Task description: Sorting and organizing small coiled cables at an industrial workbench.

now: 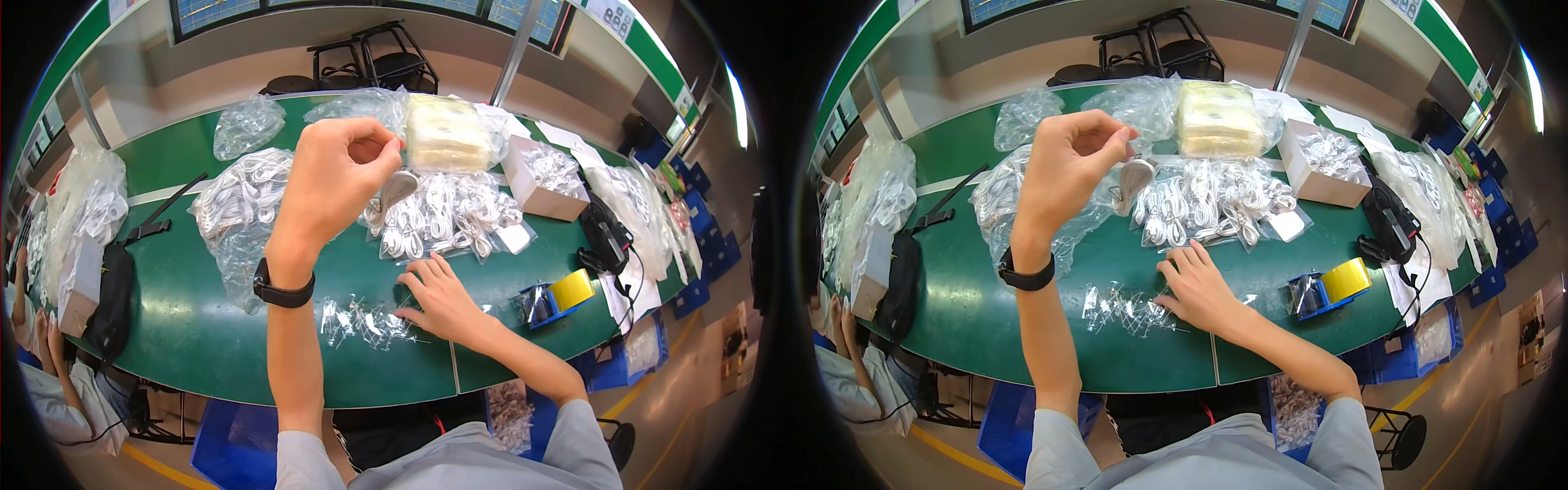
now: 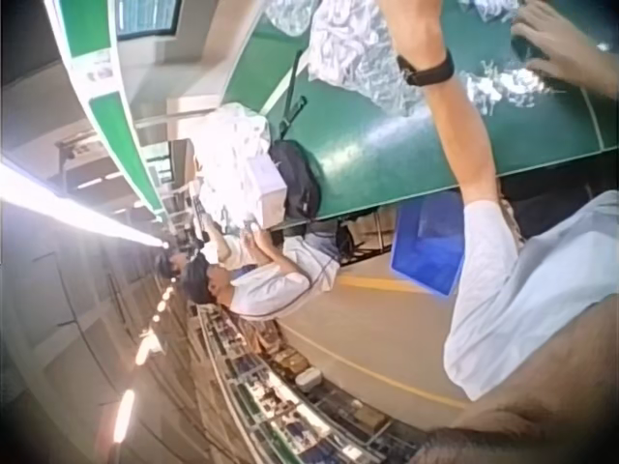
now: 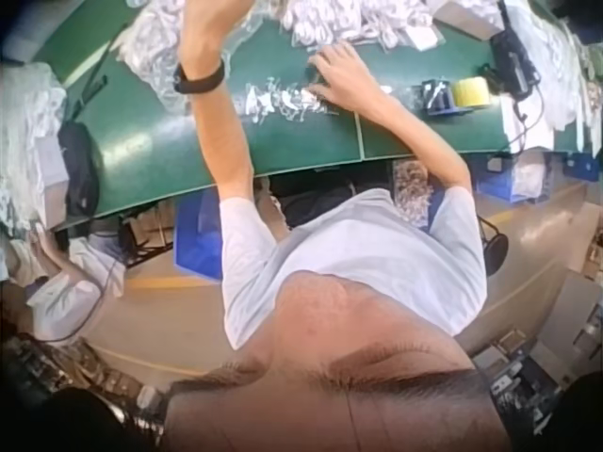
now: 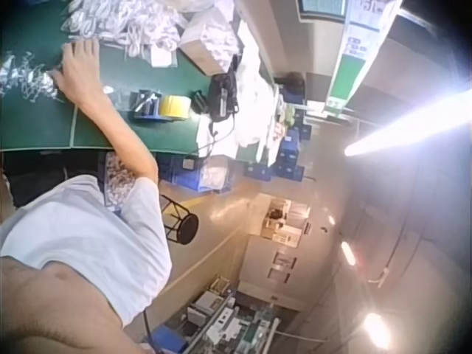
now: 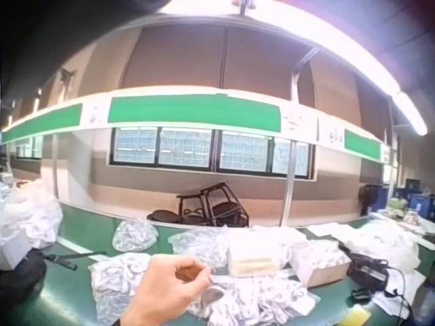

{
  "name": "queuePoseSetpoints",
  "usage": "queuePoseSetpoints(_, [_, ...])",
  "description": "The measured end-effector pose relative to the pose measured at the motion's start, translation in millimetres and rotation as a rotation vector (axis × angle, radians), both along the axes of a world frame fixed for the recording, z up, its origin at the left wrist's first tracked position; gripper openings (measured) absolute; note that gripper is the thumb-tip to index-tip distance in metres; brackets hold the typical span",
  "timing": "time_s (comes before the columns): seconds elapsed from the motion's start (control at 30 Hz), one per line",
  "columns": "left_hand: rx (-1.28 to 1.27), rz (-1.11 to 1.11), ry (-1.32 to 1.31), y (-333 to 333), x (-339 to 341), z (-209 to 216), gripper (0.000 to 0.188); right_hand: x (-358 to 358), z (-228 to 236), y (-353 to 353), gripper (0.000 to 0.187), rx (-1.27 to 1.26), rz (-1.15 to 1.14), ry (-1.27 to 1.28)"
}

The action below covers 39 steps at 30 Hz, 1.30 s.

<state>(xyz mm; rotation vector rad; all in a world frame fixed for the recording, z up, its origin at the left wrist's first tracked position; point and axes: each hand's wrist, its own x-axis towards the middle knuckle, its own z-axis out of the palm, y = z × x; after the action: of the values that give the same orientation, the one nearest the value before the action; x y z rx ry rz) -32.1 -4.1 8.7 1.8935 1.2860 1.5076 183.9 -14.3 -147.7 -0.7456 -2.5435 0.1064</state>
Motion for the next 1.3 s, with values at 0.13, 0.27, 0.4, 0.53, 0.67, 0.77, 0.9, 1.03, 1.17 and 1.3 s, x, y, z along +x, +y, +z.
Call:
queuePoseSetpoints(0.13, [0.002,-0.014,0.001,0.2,1.7,-0.7,0.016,2.9,-6.3,12.3,0.041,0.002,-0.086,-0.061])
queuePoseSetpoints(0.27, [0.005,0.000,0.006,0.8,1.7,-1.3,0.016,1.3,0.8,8.8,0.038,0.001,-0.122,-0.045])
queuePoseSetpoints(0.4, [0.040,-0.004,-0.025,4.2,2.9,-6.1,0.016,1.6,5.0,6.6,0.034,-0.086,-0.067,-0.047])
queuePoseSetpoints(0.53, [0.058,0.006,-0.045,4.2,5.0,-5.7,0.016,-1.4,-5.2,5.8,0.040,-0.157,-0.061,-0.087])
queuePoseSetpoints(0.67, [0.049,0.003,-0.044,5.0,5.5,-6.6,0.016,-4.4,-14.6,11.2,0.043,-0.174,-0.051,-0.053])
queuePoseSetpoints(0.77, [0.043,0.003,-0.037,4.4,5.9,-5.7,0.016,-8.7,-19.4,13.0,0.043,-0.188,-0.066,-0.032])
queuePoseSetpoints(0.9, [0.044,0.004,-0.034,5.6,7.3,-6.8,0.016,-12.0,-24.2,14.0,0.042,-0.146,-0.082,-0.011])
queuePoseSetpoints(1.03, [0.033,0.010,-0.035,6.8,5.6,-8.8,0.016,-14.3,-25.1,14.9,0.037,-0.184,-0.075,0.006])
queuePoseSetpoints(1.17, [0.032,0.005,-0.043,6.5,8.2,-6.8,0.016,-12.8,-24.9,19.6,0.032,-0.169,-0.092,0.056])
queuePoseSetpoints(1.3, [-0.039,-0.006,0.016,6.3,6.7,-5.4,0.017,-10.1,1.9,20.8,0.022,-0.176,-0.123,0.217])
